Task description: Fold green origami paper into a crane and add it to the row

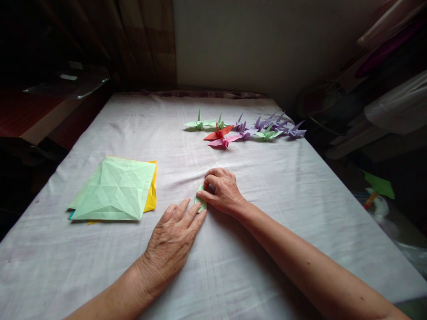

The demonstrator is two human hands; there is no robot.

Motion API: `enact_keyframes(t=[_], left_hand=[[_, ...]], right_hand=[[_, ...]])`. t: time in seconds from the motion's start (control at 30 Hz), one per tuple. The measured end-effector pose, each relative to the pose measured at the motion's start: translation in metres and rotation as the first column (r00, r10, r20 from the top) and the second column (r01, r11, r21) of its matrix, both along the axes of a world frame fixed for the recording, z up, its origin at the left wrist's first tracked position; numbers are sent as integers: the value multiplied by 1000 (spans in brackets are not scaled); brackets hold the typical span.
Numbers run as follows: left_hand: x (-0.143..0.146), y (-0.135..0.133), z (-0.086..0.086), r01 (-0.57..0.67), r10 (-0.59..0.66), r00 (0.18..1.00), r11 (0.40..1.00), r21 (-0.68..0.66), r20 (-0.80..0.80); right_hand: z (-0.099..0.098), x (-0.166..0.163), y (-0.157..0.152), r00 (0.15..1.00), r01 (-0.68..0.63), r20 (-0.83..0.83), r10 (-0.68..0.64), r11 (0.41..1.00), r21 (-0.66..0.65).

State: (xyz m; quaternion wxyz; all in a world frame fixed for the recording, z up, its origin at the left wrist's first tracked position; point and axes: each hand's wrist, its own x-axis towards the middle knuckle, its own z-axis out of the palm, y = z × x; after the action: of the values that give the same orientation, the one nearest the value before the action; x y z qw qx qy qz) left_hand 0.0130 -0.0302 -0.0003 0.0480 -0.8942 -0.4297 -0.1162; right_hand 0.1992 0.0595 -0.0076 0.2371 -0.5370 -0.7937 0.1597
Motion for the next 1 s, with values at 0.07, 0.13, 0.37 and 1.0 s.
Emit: enact_keyframes(t=[0.07,0.13,0.37,1.0], left_hand=[[-1,0,0,6,-6,1000,1000,-8,-16],[-1,0,1,1,-2,1000,1000,-18,-21],[3,-1,5,-21,18,999,996,-81,-30],[-8,3,6,30,-30,1000,990,-141,3]], right_hand=[[0,1,2,999,31,-5,-31,1000,-2],[-1,1,4,997,75,8,-75,997,8],[-3,0,3,995,95,37,-97,994,50],[0,15,-29,999,-17,46,18,1000,-22]])
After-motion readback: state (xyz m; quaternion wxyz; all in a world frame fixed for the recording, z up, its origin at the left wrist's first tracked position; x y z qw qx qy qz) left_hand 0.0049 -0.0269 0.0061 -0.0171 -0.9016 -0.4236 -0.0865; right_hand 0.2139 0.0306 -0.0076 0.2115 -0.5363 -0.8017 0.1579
